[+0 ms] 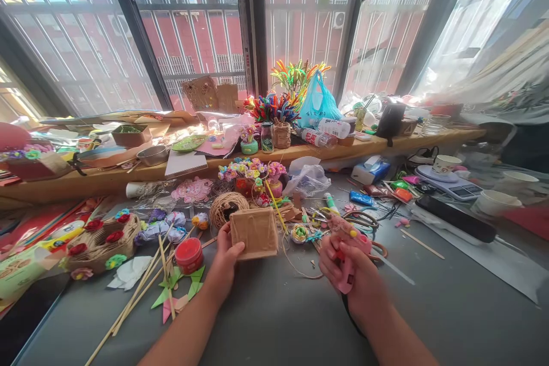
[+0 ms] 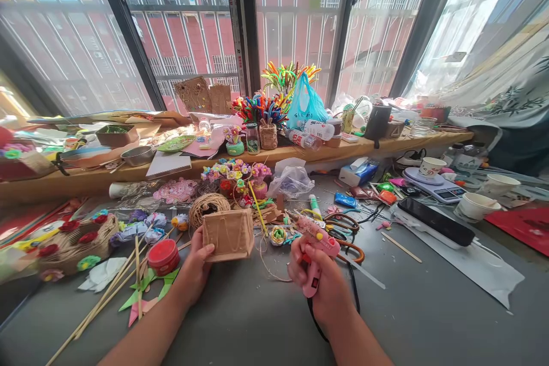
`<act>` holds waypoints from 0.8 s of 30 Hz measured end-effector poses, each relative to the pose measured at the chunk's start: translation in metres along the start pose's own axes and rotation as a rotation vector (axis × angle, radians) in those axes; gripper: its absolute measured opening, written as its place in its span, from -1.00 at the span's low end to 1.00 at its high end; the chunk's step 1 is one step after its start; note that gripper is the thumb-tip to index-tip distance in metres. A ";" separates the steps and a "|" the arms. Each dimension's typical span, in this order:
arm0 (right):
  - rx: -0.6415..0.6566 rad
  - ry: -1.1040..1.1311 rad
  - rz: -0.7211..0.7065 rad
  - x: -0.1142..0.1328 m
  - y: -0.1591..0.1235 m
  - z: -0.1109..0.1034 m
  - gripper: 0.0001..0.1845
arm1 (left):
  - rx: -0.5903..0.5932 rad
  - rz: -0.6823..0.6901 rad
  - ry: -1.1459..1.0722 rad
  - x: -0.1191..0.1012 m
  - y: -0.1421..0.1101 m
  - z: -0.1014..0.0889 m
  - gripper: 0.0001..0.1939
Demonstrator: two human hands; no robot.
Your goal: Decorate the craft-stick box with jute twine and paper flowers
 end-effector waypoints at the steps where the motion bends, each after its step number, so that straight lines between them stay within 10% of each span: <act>1: -0.004 0.034 0.007 0.000 0.001 0.000 -0.77 | 0.005 -0.025 -0.033 0.000 -0.001 0.000 -0.33; 14: -0.075 0.017 0.025 -0.019 -0.004 -0.001 -0.75 | 0.361 -0.367 -0.204 -0.001 -0.026 0.034 -0.40; 24: 0.060 -0.174 0.108 -0.038 -0.009 0.005 -0.59 | 0.325 -0.422 -0.135 0.002 -0.030 0.037 -0.32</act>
Point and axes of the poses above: each hand's wrist, its own y-axis towards the middle knuckle, its own z-axis out of the palm, x = y × z, the point moved 7 cm from there along y, towards the middle knuckle, and after that the axes turned 11 degrees about -x, right-handed, at the moved point
